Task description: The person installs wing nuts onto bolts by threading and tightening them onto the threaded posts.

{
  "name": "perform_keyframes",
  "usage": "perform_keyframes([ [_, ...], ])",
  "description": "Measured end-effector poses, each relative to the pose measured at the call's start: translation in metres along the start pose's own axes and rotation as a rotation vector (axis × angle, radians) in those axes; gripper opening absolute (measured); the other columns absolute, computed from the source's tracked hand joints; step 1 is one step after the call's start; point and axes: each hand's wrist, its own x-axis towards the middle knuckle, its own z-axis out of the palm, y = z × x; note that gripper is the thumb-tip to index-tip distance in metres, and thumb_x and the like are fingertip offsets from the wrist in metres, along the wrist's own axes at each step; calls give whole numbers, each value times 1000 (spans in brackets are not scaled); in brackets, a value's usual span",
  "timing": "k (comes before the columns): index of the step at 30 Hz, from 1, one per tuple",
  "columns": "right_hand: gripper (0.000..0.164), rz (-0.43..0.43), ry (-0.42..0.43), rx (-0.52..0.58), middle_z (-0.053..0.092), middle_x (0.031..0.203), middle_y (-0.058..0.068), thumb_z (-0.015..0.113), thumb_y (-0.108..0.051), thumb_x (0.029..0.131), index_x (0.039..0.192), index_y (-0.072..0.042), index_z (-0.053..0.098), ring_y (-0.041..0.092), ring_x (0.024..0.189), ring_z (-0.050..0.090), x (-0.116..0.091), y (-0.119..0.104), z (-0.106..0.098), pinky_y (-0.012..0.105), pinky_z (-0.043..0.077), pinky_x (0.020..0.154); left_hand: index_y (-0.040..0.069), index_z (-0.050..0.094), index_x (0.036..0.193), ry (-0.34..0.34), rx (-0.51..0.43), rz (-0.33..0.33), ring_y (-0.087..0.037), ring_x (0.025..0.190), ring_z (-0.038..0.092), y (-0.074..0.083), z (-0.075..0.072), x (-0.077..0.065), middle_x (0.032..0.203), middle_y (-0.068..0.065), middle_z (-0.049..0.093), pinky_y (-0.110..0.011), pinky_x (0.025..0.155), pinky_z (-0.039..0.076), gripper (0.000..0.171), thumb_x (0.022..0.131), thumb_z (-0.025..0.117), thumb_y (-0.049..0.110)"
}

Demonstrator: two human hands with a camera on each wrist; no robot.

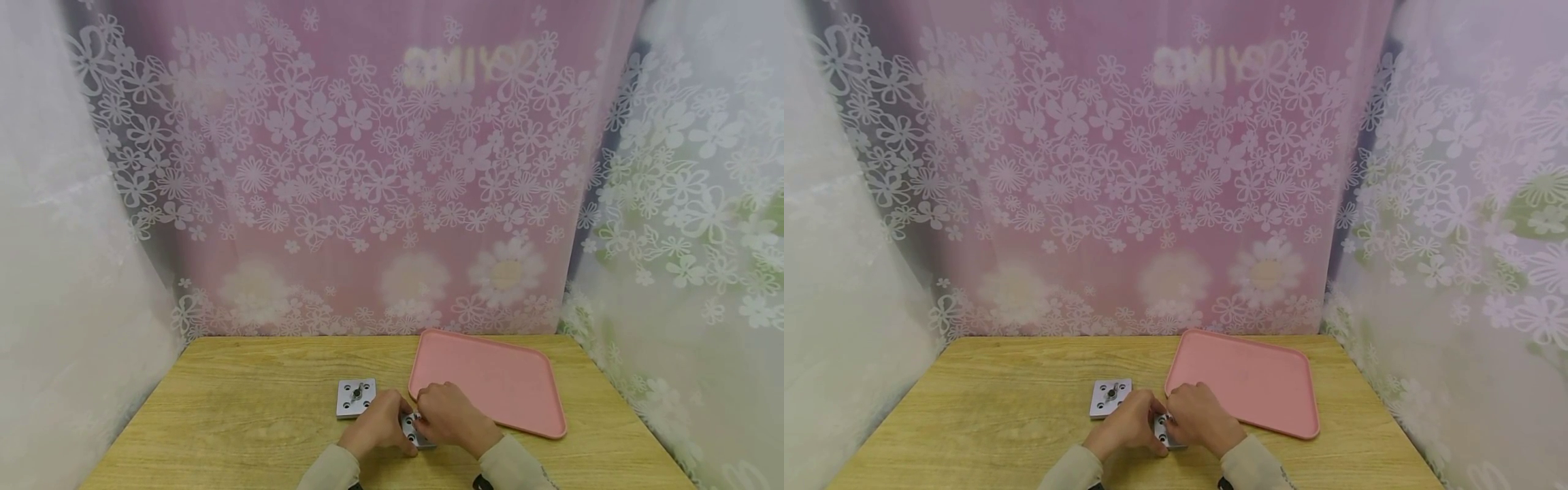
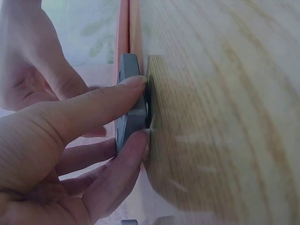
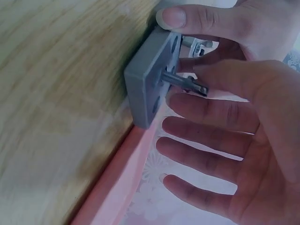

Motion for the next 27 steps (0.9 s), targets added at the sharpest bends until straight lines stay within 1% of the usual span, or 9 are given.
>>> perform_keyframes([
  [2, 39, 0, 8, -5, 54, 61, -10, 77, -31, 81, 55, -21, 50, 6, 53, 45, 0, 1, -3, 26, 40, 51, 5, 79, 88, -3, 4, -8, -1, 67, 53, 0, 0, 0, 81, 0, 75, -20, 63, 48, 44, 51, 103, 11],
  [4, 31, -1, 5, -10, 56, 63, -11, 79, -32, 79, 61, -22, 56, 6, 54, 47, 0, 1, -6, 25, 39, 51, 5, 79, 89, -7, 8, -19, -1, 70, 55, -1, 1, 1, 85, 0, 76, -21, 66, 49, 45, 52, 103, 12],
  [6, 22, -6, -10, -18, 60, 69, -11, 82, -32, 77, 72, -23, 62, 8, 58, 53, 0, 1, -9, 25, 41, 52, 5, 79, 90, -7, 18, -24, -2, 73, 58, -2, 1, 1, 87, 0, 77, -21, 69, 51, 46, 52, 103, 13],
  [7, 21, -13, -16, -15, 62, 73, -11, 83, -30, 76, 78, -23, 64, 9, 61, 55, 0, 1, -11, 25, 41, 52, 5, 79, 91, -5, 20, -23, -2, 75, 60, -2, 1, 2, 89, 0, 78, -22, 71, 52, 47, 51, 103, 13],
  [9, 23, -25, -25, 4, 65, 79, -10, 84, -23, 73, 86, -23, 65, 10, 66, 58, -1, 1, -13, 27, 42, 54, 5, 79, 94, 2, 29, -13, -3, 79, 63, -2, 1, 1, 91, 0, 79, -22, 75, 53, 50, 51, 103, 13],
  [12, 32, -56, -29, 49, 67, 87, -9, 83, -11, 68, 92, -24, 66, 11, 72, 61, -2, 0, -14, 28, 43, 55, 5, 79, 94, 22, 39, 9, -3, 80, 63, -2, 2, 1, 88, 1, 79, -22, 77, 53, 51, 49, 103, 13],
  [14, 38, -74, -37, 92, 68, 91, -9, 82, -5, 65, 94, -25, 68, 10, 75, 61, -2, 0, -14, 27, 45, 57, 6, 76, 89, 29, 42, 16, -2, 74, 60, -2, 2, 0, 83, 2, 76, -21, 72, 52, 49, 49, 103, 12],
  [19, 40, -94, -67, 132, 70, 98, -9, 88, -2, 66, 95, -26, 72, 8, 81, 64, -1, -1, -12, 26, 50, 62, 7, 70, 76, 27, 42, 16, -1, 59, 47, 0, 1, -1, 69, 3, 67, -20, 56, 43, 43, 49, 103, 12],
  [27, 35, -83, -87, 122, 70, 97, -8, 88, -1, 70, 92, -25, 73, 9, 80, 65, 1, -3, -6, 27, 52, 63, 7, 73, 78, 9, 17, 15, 0, 60, 47, 0, 1, 0, 68, 4, 68, -20, 56, 44, 41, 50, 103, 11],
])
